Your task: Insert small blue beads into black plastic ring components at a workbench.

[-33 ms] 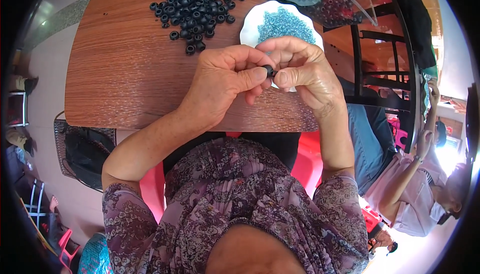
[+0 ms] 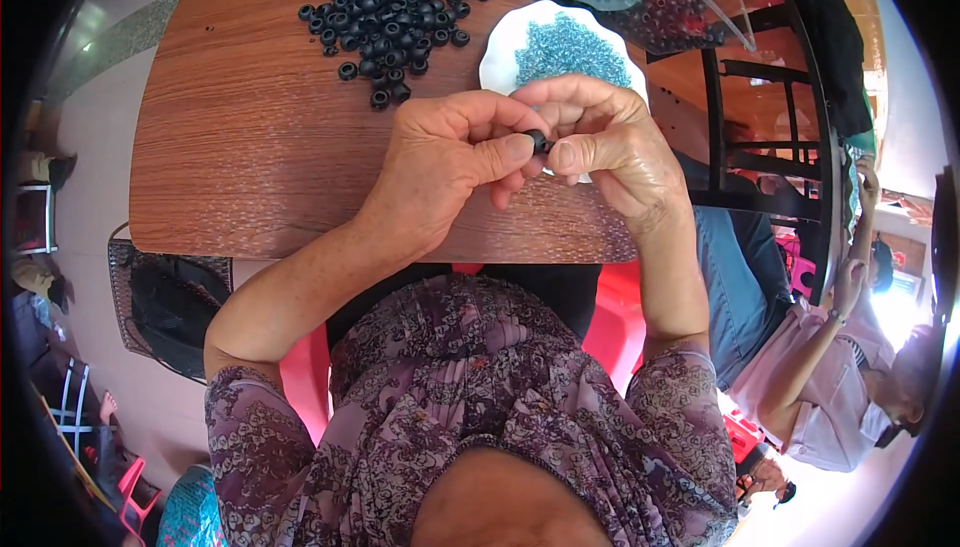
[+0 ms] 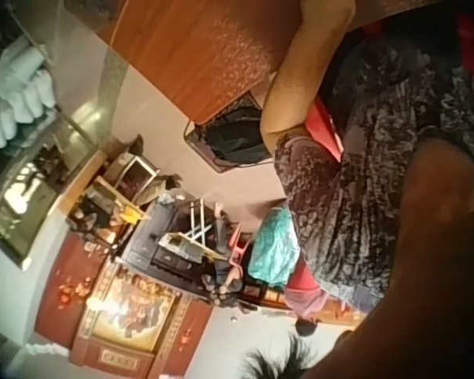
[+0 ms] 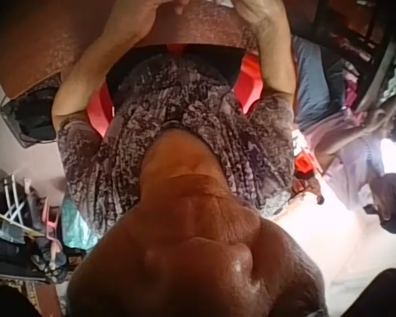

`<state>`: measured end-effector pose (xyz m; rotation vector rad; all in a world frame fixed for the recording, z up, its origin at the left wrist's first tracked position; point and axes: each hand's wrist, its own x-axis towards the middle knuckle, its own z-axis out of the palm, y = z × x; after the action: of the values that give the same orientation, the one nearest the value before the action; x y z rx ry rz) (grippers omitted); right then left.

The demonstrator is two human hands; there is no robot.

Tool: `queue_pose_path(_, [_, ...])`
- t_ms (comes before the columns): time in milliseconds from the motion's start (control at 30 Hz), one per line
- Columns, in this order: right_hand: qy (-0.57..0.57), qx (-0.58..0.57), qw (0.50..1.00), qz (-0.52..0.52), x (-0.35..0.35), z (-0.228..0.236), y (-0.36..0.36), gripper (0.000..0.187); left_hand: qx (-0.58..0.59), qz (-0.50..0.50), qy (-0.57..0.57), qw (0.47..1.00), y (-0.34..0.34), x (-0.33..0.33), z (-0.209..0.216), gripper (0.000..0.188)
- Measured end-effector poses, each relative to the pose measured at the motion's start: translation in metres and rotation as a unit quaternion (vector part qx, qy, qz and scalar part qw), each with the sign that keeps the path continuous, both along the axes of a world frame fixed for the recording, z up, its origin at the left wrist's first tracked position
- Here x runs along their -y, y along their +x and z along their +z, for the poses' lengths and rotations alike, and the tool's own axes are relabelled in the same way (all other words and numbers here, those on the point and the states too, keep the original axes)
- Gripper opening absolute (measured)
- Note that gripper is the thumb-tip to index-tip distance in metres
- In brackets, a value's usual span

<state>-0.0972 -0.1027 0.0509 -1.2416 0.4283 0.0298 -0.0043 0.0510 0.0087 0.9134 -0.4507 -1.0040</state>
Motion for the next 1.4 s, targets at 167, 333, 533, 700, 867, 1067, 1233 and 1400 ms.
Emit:
queue_pose_path(167, [0.008,0.000,1.000,0.016,0.000,-0.004,0.003,0.034,-0.007,0.011,-0.019,1.000,-0.003,-0.001,-0.002,0.013])
queue_pose_path(333, [0.016,-0.001,1.000,0.006,-0.005,-0.006,0.006,0.031,0.010,0.019,-0.008,1.000,-0.006,-0.005,0.002,0.011])
queue_pose_path(533, [-0.031,-0.028,0.999,-0.020,-0.017,-0.013,0.011,0.029,0.015,0.017,0.025,0.999,-0.001,-0.010,-0.002,0.009])
queue_pose_path(700, [0.002,-0.023,0.999,-0.027,-0.024,-0.012,0.010,0.027,0.011,-0.019,0.029,0.999,0.014,-0.019,-0.001,0.012])
queue_pose_path(867, [-0.373,0.129,0.912,-0.110,-0.040,-0.011,0.009,0.033,-0.091,-0.014,0.050,0.994,0.031,-0.021,0.005,0.020])
queue_pose_path(1067, [-0.621,0.277,0.723,-0.122,-0.044,-0.024,0.019,0.035,-0.119,0.022,0.008,0.993,0.020,-0.015,0.008,0.017])
queue_pose_path(1233, [-0.641,0.265,0.706,-0.144,-0.043,-0.030,0.019,0.035,-0.161,0.018,0.031,0.986,0.017,-0.013,0.010,0.015])
queue_pose_path(1400, [-0.616,0.284,0.717,-0.158,-0.050,-0.031,0.026,0.034,-0.108,0.040,0.008,0.993,0.015,-0.013,0.003,0.016])
